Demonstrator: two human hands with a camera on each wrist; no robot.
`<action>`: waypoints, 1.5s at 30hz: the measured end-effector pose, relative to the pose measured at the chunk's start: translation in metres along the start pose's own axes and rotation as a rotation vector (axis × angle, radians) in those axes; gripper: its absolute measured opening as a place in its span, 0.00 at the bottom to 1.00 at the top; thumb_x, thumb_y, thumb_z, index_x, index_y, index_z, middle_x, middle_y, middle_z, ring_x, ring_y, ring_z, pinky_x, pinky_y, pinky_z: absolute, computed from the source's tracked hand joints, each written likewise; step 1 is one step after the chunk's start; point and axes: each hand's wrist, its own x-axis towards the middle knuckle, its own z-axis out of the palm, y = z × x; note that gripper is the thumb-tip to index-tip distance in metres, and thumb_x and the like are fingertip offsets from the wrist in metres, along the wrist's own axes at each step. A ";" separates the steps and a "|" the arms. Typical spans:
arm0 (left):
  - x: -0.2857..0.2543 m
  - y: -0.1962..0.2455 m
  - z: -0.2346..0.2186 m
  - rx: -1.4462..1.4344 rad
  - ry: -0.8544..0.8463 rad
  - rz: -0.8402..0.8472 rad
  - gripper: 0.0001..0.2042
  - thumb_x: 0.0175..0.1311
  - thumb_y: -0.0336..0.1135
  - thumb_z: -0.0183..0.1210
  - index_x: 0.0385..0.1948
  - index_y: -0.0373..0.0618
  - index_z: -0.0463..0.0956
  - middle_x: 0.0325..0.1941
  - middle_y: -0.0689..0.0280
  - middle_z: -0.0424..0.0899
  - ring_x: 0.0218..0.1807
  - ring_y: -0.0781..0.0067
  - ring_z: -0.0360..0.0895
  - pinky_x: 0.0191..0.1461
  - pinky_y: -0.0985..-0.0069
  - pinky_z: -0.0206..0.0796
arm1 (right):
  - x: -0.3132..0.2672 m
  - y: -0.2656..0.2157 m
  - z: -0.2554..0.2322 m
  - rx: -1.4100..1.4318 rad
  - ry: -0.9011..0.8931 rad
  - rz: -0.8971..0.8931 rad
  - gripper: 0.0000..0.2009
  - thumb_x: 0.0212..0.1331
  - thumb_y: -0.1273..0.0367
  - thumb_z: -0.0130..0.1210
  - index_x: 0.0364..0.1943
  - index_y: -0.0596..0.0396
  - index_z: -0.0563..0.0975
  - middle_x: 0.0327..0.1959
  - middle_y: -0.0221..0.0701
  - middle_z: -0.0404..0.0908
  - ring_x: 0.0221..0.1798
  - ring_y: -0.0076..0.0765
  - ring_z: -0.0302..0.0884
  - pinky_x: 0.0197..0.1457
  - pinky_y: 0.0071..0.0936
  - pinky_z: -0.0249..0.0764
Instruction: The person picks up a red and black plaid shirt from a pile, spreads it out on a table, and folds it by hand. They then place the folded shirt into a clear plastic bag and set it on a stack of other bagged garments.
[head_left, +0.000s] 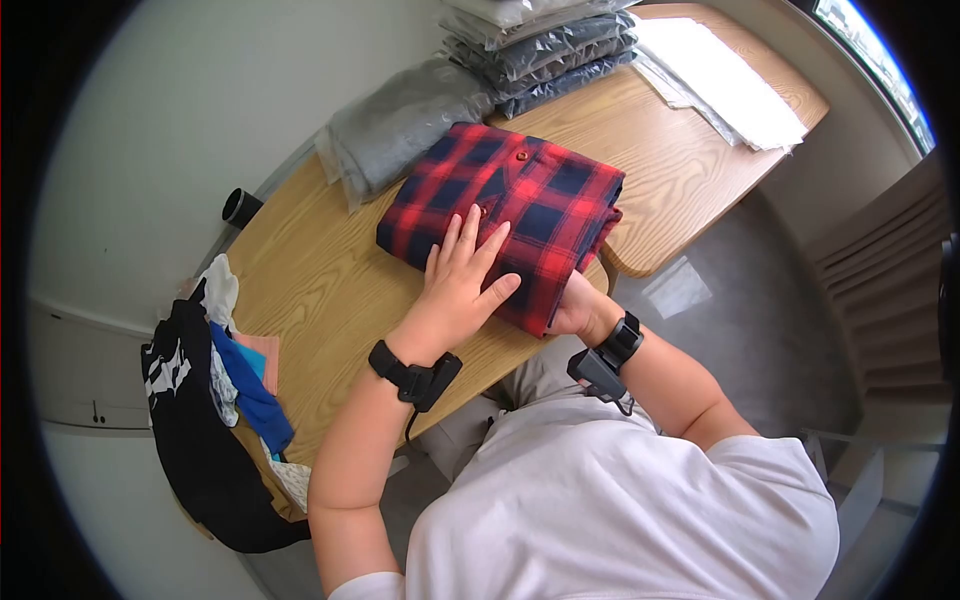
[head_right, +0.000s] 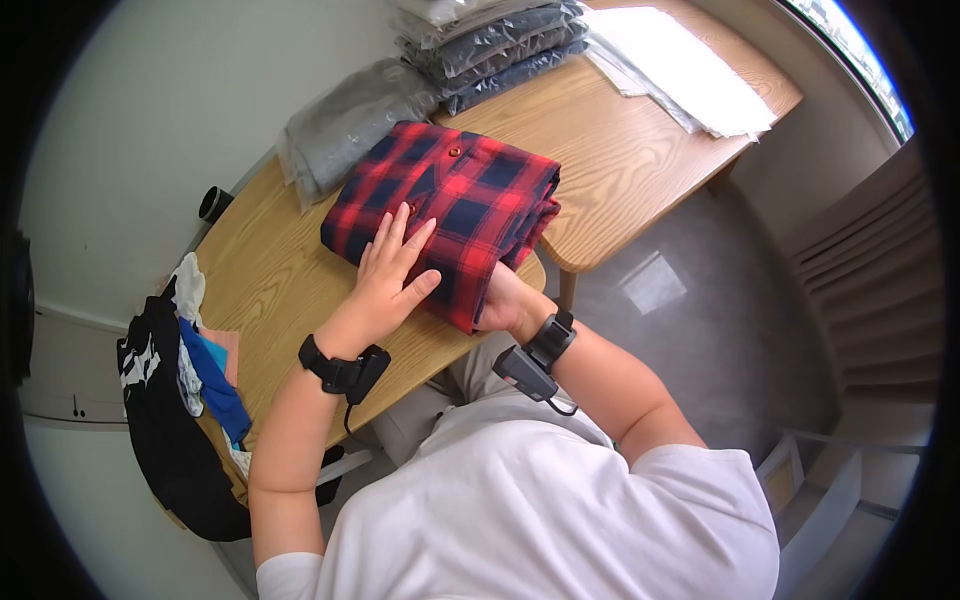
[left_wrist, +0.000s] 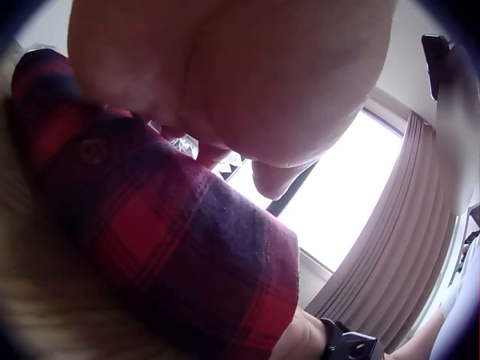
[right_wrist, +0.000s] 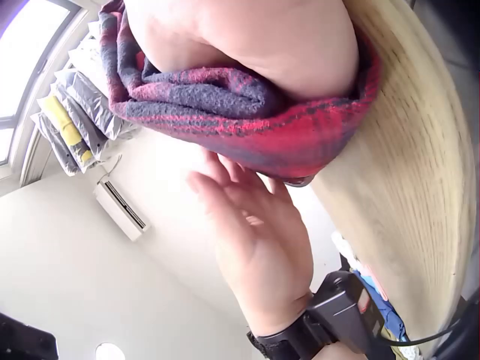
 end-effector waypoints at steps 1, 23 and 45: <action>0.001 0.001 -0.002 0.001 -0.006 -0.002 0.33 0.65 0.63 0.42 0.68 0.56 0.56 0.75 0.50 0.41 0.75 0.44 0.36 0.70 0.40 0.33 | 0.000 0.000 -0.001 0.006 0.000 -0.001 0.20 0.71 0.58 0.39 0.58 0.56 0.69 0.56 0.34 0.75 0.52 0.31 0.77 0.59 0.30 0.75; 0.023 0.010 0.014 0.297 -0.065 -0.153 0.35 0.59 0.64 0.50 0.68 0.68 0.55 0.76 0.55 0.38 0.74 0.39 0.35 0.66 0.31 0.37 | -0.073 0.024 0.012 -2.323 -0.092 -0.270 0.22 0.49 0.76 0.54 0.53 0.62 0.70 0.51 0.39 0.75 0.48 0.46 0.75 0.50 0.34 0.73; -0.016 -0.061 -0.004 -1.856 0.384 -0.758 0.24 0.62 0.42 0.59 0.57 0.40 0.65 0.62 0.56 0.69 0.64 0.61 0.66 0.64 0.59 0.62 | -0.051 -0.084 0.024 -2.761 0.415 -0.226 0.27 0.58 0.53 0.53 0.64 0.29 0.66 0.72 0.31 0.53 0.73 0.46 0.47 0.68 0.50 0.52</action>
